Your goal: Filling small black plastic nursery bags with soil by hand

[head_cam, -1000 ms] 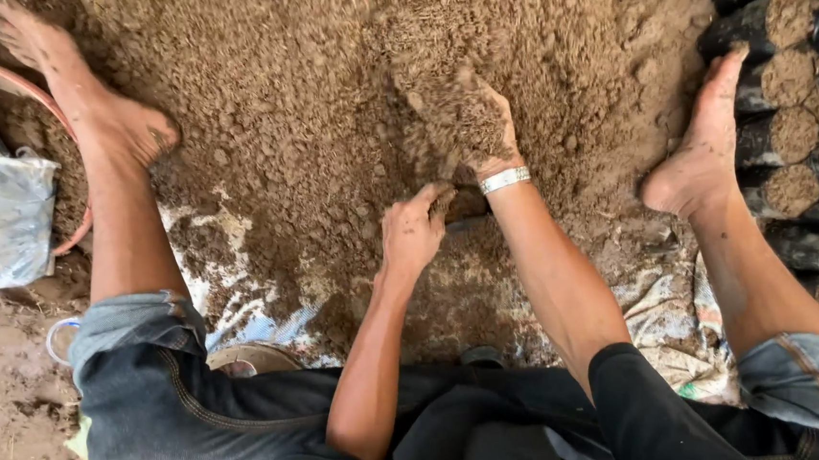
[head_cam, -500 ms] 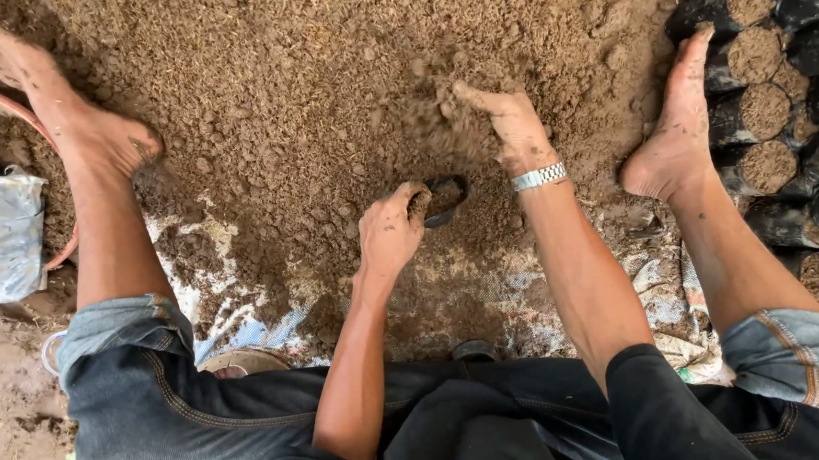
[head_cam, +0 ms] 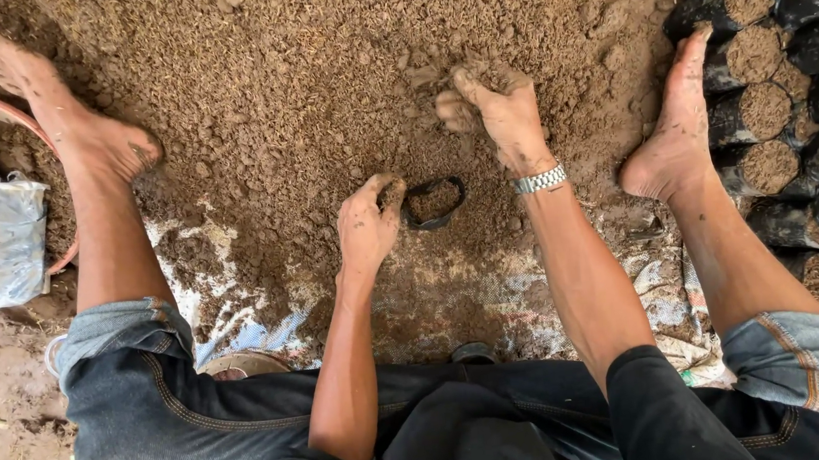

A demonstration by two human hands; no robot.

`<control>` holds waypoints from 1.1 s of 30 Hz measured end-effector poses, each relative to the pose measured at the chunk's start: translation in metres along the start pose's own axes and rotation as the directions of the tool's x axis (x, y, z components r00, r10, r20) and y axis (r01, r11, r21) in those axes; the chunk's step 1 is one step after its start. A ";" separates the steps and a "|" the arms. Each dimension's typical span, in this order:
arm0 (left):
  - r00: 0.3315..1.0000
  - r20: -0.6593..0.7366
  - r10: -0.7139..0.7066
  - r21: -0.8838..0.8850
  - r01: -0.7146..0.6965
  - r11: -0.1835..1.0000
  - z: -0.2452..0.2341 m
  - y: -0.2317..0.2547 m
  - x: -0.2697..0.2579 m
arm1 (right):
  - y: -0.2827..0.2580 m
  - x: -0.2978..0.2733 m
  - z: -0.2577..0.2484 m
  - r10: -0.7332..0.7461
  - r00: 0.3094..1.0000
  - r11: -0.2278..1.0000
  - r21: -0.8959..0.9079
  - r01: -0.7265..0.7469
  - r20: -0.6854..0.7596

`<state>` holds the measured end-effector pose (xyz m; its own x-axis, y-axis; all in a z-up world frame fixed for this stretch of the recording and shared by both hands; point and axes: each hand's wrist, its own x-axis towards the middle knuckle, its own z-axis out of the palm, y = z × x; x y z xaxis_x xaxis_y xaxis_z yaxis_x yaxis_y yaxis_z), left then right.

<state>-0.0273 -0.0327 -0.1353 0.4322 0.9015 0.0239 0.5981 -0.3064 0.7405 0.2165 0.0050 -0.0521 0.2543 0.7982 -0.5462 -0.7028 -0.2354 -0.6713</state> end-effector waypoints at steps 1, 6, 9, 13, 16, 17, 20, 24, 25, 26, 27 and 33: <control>0.998 0.010 -0.055 -0.037 0.055 0.998 -0.006 0.007 0.001 | -0.001 -0.004 0.005 -0.050 0.998 0.971 -0.235 0.041 -0.031; 0.966 0.042 -0.254 -0.092 0.257 0.962 -0.024 0.018 0.008 | 0.002 -0.004 0.017 -0.174 0.981 0.749 -0.658 0.079 -0.081; 0.936 -0.224 -0.270 -0.232 0.218 0.948 -0.022 -0.005 0.010 | 0.006 -0.010 0.025 -0.117 0.992 0.589 -0.808 0.026 -0.052; 0.657 -0.511 -0.554 -0.138 0.574 0.807 -0.014 -0.023 0.020 | 0.033 -0.006 0.018 -0.065 0.983 0.401 -0.907 -0.129 -0.169; 0.543 -0.392 -0.743 -0.395 0.630 0.669 -0.025 0.013 0.057 | 0.042 0.004 0.036 -0.082 0.977 0.499 -0.857 -0.131 -0.198; 0.521 -0.275 -0.808 -0.569 0.589 0.573 -0.030 0.033 0.062 | 0.045 -0.002 0.043 -0.047 0.970 0.577 -0.800 -0.167 -0.237; 0.608 -0.257 -0.751 -0.551 0.546 0.631 0.003 0.015 0.066 | 0.048 -0.029 0.082 -0.126 0.992 0.811 -0.576 0.102 -0.003; 0.689 -0.130 -0.713 -0.601 0.517 0.610 -0.012 0.033 0.072 | 0.049 -0.021 0.076 0.029 0.995 0.679 -0.732 0.052 0.097; 0.770 -0.210 -0.602 -0.667 0.338 0.664 -0.013 0.024 0.073 | 0.034 -0.031 0.079 -0.010 0.992 0.614 -0.783 0.103 0.122; 0.822 -0.301 -0.484 -0.710 0.146 0.689 -0.013 0.014 0.075 | 0.019 -0.041 0.082 -0.047 0.987 0.543 -0.826 0.152 0.151; 0.821 -0.298 -0.487 -0.713 0.148 0.685 -0.020 0.007 0.081 | 0.014 -0.024 0.071 -0.045 0.988 0.539 -0.829 0.149 0.148; 0.631 -0.509 -0.586 -0.523 0.314 0.792 -0.053 0.002 0.096 | -0.024 0.058 0.013 -0.699 0.705 0.600 -0.633 0.489 -0.119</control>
<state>-0.0206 0.0695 -0.0961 -0.4214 0.9036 -0.0769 0.2564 0.2000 0.9456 0.2393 0.0640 -0.0608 0.7496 0.6614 0.0250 0.1227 -0.1018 -0.9872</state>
